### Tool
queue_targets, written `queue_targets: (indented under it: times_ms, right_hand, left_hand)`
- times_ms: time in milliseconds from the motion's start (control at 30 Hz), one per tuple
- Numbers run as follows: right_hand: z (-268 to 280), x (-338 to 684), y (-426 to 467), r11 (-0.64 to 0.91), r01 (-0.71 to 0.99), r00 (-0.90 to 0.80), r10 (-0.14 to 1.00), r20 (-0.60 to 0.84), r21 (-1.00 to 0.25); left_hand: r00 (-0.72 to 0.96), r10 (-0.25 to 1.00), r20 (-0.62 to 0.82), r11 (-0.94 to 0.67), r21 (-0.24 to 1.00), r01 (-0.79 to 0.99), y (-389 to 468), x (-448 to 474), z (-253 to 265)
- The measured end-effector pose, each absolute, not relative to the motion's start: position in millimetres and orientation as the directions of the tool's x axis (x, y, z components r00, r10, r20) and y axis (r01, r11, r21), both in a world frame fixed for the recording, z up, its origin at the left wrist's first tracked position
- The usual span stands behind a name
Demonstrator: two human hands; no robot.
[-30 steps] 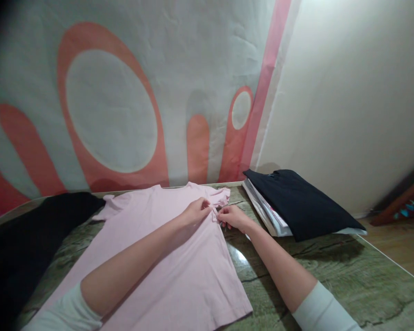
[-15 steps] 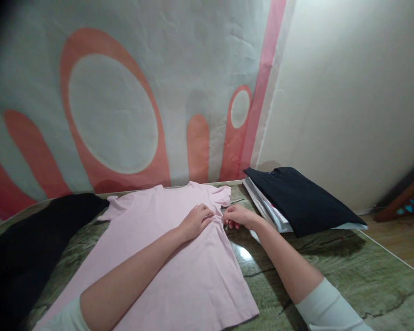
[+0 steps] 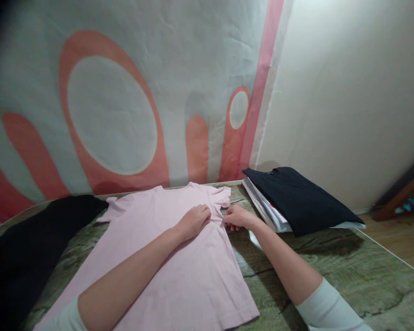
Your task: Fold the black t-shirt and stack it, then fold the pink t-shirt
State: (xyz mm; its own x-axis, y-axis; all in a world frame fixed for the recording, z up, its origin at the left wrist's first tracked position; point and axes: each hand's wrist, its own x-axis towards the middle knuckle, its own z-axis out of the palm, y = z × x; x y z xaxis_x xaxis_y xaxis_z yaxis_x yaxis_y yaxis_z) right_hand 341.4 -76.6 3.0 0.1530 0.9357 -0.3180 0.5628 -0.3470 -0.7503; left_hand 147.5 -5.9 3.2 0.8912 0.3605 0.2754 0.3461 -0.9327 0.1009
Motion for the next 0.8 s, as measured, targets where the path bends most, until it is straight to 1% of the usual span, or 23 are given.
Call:
queue_targets:
  times_ms: [67,100,167,267,333,433,500,667,800]
  right_hand:
    - [2,342,-76,-0.360,0.577,0.171,0.931,-0.323,-0.733]
    - [2,342,-76,-0.363,0.583,0.169,0.929,-0.328,-0.727]
    - [1,344,-75,-0.359,0.581,0.143,0.928,-0.343,-0.731]
    - [-1,351,-73,-0.360,0.532,0.092,0.924,-0.371,-0.766]
    - [-3,356,-69,-0.383,0.480,0.133,0.921,-0.367,-0.789]
    - [-7,364,-58,-0.412,0.433,0.331,0.900,-0.284,-0.802]
    - [-9,364,-50,-0.404,0.439,0.412,0.884,-0.220,-0.802]
    - [-14,352,-29,-0.321,0.489,0.394,0.911,-0.123,-0.811]
    - [-18,353,-16,-0.270,0.480,0.425,0.904,-0.048,-0.835]
  left_hand:
    - [0.899,0.365,0.244,-0.930,0.044,0.365,-3,144,7]
    - [0.899,0.369,0.235,-0.928,0.039,0.370,-2,142,8]
    - [0.900,0.361,0.244,-0.932,0.073,0.354,0,140,8]
    - [0.907,0.295,0.301,-0.953,0.163,0.256,-1,141,3]
    - [0.911,0.263,0.317,-0.958,0.195,0.209,-3,144,-1]
    - [0.907,0.272,0.320,-0.955,0.209,0.213,-5,147,-4]
    - [0.905,0.277,0.323,-0.953,0.215,0.215,-5,148,-5]
    - [0.901,0.295,0.319,-0.948,0.214,0.235,-3,148,-6]
    - [0.901,0.303,0.311,-0.947,0.203,0.249,-3,149,-7]
